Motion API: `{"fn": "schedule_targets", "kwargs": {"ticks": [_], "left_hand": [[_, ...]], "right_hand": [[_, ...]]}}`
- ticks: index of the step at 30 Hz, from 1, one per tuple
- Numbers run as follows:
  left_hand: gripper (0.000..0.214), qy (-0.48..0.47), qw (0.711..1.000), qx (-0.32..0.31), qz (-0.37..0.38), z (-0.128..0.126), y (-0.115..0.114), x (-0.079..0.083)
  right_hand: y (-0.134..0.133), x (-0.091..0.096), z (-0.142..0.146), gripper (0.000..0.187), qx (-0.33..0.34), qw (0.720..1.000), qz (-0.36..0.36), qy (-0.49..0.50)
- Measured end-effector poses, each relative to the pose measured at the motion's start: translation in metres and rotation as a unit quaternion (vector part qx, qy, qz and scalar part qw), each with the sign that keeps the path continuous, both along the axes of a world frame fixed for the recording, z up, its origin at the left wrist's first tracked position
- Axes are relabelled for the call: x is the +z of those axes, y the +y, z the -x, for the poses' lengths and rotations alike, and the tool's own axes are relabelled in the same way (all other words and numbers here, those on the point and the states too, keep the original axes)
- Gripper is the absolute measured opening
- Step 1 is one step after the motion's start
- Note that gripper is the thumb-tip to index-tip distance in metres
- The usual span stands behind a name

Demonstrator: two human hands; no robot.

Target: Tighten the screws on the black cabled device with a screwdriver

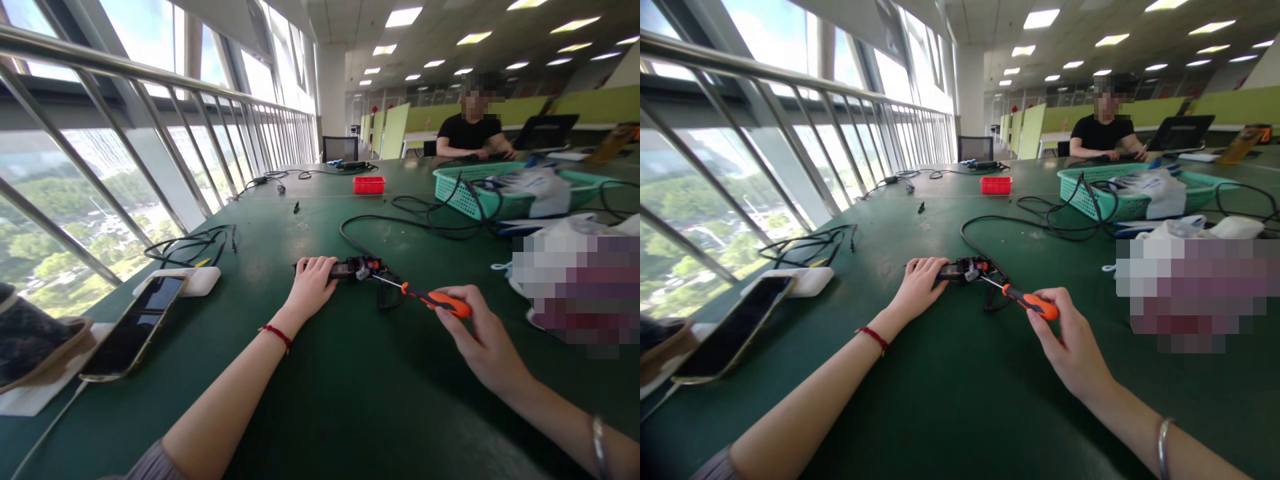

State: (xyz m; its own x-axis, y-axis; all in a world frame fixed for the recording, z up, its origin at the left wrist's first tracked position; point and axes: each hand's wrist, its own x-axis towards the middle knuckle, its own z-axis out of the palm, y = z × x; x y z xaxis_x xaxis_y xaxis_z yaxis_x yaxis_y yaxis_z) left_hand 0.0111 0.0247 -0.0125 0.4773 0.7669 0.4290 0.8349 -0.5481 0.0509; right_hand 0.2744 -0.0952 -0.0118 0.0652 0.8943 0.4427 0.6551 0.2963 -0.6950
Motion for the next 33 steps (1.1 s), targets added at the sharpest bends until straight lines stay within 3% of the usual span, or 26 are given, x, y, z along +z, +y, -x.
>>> {"fn": "schedule_targets", "kwargs": {"ticks": [3,9,20,28,33], "left_hand": [[0.031,0.002,1.000,0.000,0.000,0.0000,0.0004,-0.0007],[0.030,-0.002,1.000,0.000,-0.001,0.0000,0.0002,-0.0005],[0.030,0.003,1.000,0.006,0.006,-0.0004,-0.0004,0.0018],[0.029,0.001,1.000,0.005,0.004,-0.0006,0.0004,0.0008],[0.030,0.001,1.000,0.004,0.005,-0.0001,0.0001,0.0008]], "right_hand": [[0.0002,0.0031,0.0010,0.024,0.001,1.000,0.010,-0.011],[0.0016,0.0025,-0.0006,0.048,0.004,0.998,0.041,-0.045],[-0.0013,0.0001,0.0015,0.026,-0.019,0.999,0.020,-0.017],[-0.0013,0.0034,-0.0022,0.056,-0.037,0.992,0.109,-0.052],[-0.0036,0.0027,0.0007,0.048,-0.002,0.995,0.097,-0.032]]}}
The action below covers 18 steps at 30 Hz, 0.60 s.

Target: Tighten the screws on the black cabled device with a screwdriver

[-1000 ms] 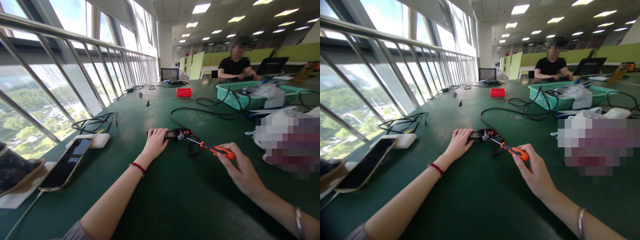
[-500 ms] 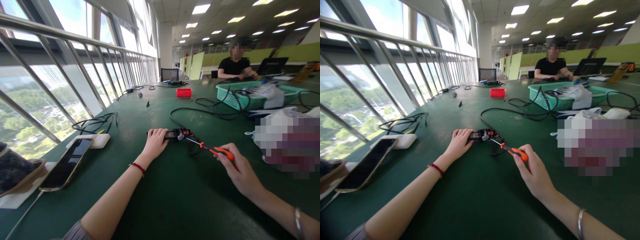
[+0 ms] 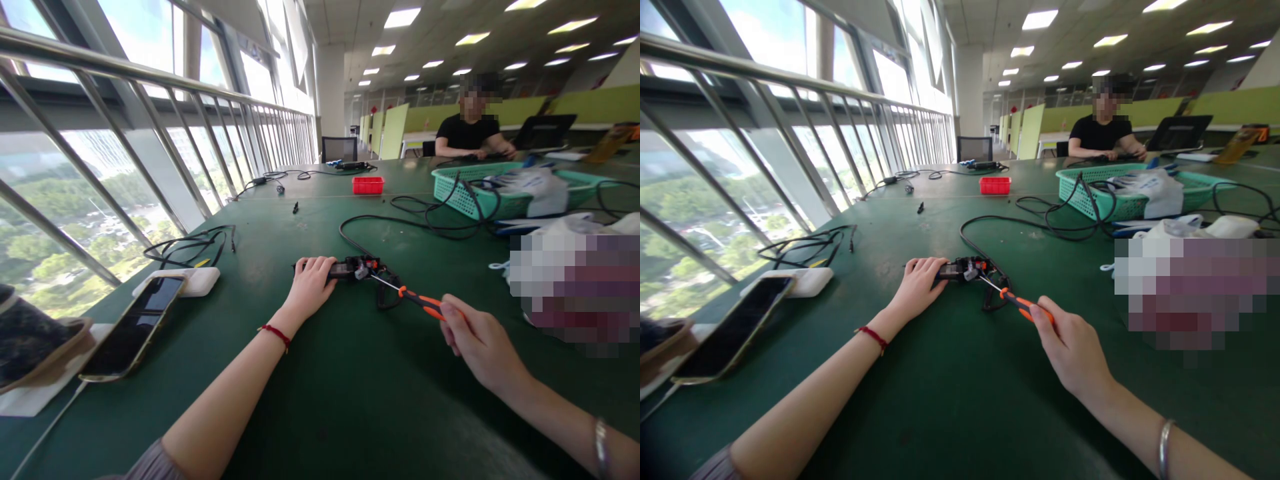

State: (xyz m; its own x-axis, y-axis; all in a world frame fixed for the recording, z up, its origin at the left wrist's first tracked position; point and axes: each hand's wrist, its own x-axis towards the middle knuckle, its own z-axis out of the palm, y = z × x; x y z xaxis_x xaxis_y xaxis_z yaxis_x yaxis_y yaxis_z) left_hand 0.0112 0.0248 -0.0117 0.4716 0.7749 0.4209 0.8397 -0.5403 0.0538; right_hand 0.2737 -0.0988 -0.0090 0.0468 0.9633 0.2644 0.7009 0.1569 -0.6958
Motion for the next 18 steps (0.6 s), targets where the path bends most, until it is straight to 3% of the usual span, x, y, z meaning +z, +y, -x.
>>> {"fn": "schedule_targets", "kwargs": {"ticks": [7,18], "left_hand": [[0.030,0.004,1.000,0.002,0.001,-0.0007,0.0002,-0.0005],[0.031,0.003,1.000,0.006,-0.002,-0.0006,0.0012,-0.0020]], "right_hand": [[-0.0010,-0.0003,0.0028,0.033,-0.025,0.996,-0.078,-0.034],[-0.0013,0.0021,0.0017,0.039,-0.021,0.996,-0.027,-0.081]]}}
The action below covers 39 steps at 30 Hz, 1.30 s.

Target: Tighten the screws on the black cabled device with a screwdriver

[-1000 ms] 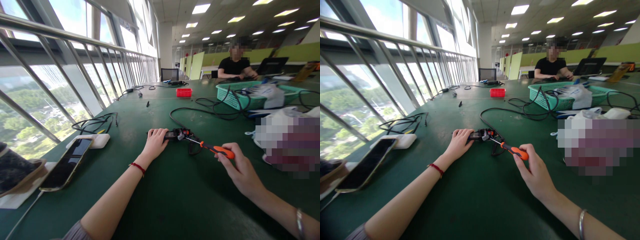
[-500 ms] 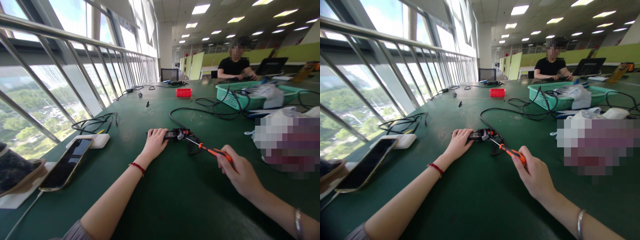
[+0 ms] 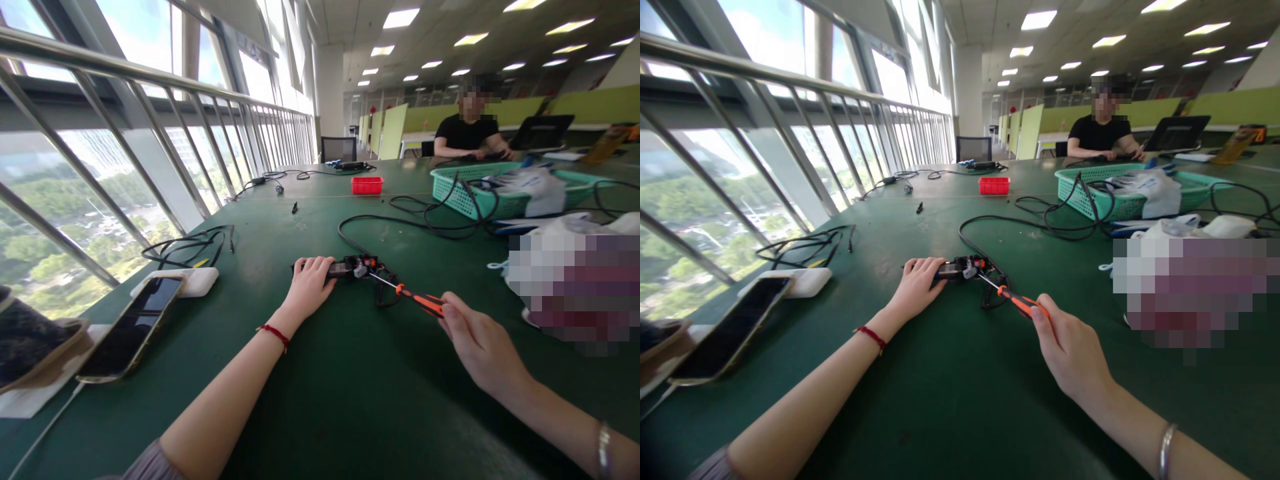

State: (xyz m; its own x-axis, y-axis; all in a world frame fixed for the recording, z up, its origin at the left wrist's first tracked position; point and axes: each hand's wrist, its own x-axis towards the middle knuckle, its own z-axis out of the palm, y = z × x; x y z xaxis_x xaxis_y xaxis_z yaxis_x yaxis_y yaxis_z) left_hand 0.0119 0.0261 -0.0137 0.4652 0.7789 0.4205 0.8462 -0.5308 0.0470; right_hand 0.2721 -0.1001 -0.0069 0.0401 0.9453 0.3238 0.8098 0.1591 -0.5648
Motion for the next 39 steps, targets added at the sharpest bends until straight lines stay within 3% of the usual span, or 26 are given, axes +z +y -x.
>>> {"fn": "schedule_targets", "kwargs": {"ticks": [8,17,25,32,39], "left_hand": [[0.030,-0.005,1.000,-0.004,0.007,0.0012,0.0000,0.0006],[0.029,-0.018,1.000,-0.015,0.007,0.0021,0.0006,0.0007],[0.026,-0.036,0.999,-0.019,0.010,0.0000,-0.0027,0.0025],[0.030,-0.038,0.999,-0.013,0.007,0.0014,-0.0045,0.0055],[0.029,-0.032,0.999,-0.020,0.011,0.0034,-0.0035,0.0048]], "right_hand": [[0.0003,-0.0006,0.0021,0.028,0.008,0.996,-0.011,0.085],[0.0032,-0.0071,-0.0037,0.053,0.033,0.991,0.042,0.119],[0.0016,-0.0046,-0.0017,0.028,0.046,0.984,-0.037,0.166],[0.0028,-0.0050,-0.0041,0.044,0.089,0.985,0.008,0.148],[0.0016,-0.0056,-0.0013,0.021,0.069,0.981,-0.026,0.180]]}}
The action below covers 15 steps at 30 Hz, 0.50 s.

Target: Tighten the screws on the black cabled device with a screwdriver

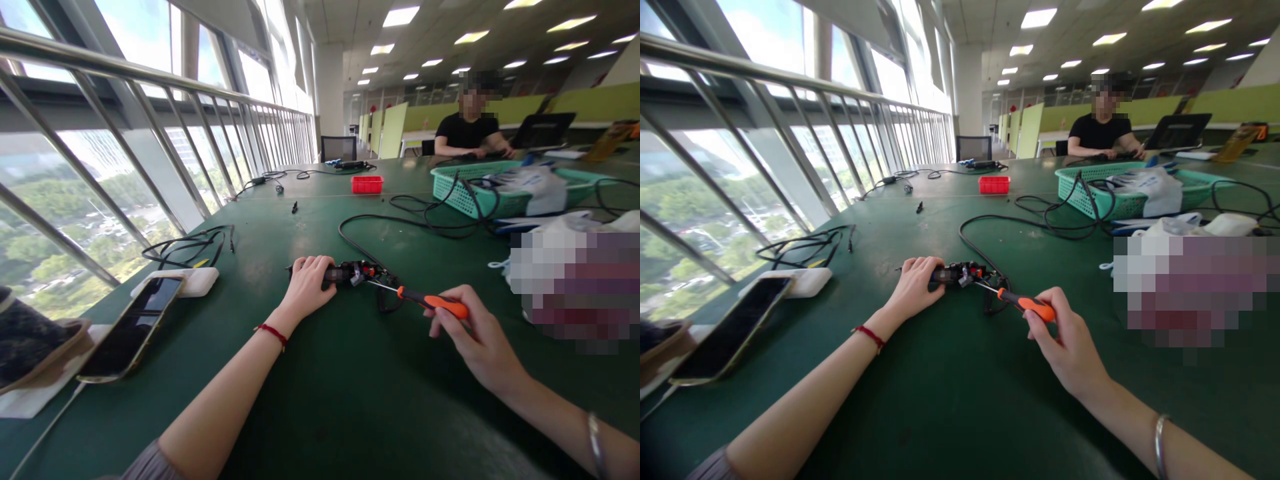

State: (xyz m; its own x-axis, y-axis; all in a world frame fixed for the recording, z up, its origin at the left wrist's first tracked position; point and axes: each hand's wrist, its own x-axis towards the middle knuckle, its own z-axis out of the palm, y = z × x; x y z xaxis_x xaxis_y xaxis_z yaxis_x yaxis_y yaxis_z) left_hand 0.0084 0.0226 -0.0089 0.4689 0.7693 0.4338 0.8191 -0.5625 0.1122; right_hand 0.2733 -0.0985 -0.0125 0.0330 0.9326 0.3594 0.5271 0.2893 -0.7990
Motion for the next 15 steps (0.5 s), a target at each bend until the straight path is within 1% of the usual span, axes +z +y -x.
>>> {"fn": "schedule_targets", "kwargs": {"ticks": [2,4,7,9,12,15], "left_hand": [[0.029,-0.003,1.000,-0.006,0.001,0.0005,0.0003,0.0002],[0.029,-0.006,1.000,-0.007,0.004,0.0007,0.0005,0.0007],[0.032,-0.001,1.000,0.000,0.010,0.0009,0.0011,0.0014],[0.034,0.004,1.000,0.001,0.011,0.0011,0.0017,0.0015],[0.039,0.015,1.000,-0.006,0.005,0.0014,0.0022,0.0013],[0.036,0.026,1.000,-0.015,0.001,0.0014,0.0024,0.0016]], "right_hand": [[-0.0007,-0.0005,0.0001,0.020,-0.001,1.000,0.001,0.004],[-0.0012,-0.0005,-0.0005,0.023,0.014,1.000,0.013,-0.011],[-0.0016,0.0004,-0.0018,0.040,0.031,0.997,0.042,-0.052],[-0.0013,0.0011,-0.0022,0.045,0.030,0.997,0.048,-0.058],[-0.0006,0.0009,-0.0015,0.037,0.023,0.998,0.036,-0.036],[-0.0002,-0.0003,-0.0004,0.025,0.005,1.000,0.016,-0.013]]}}
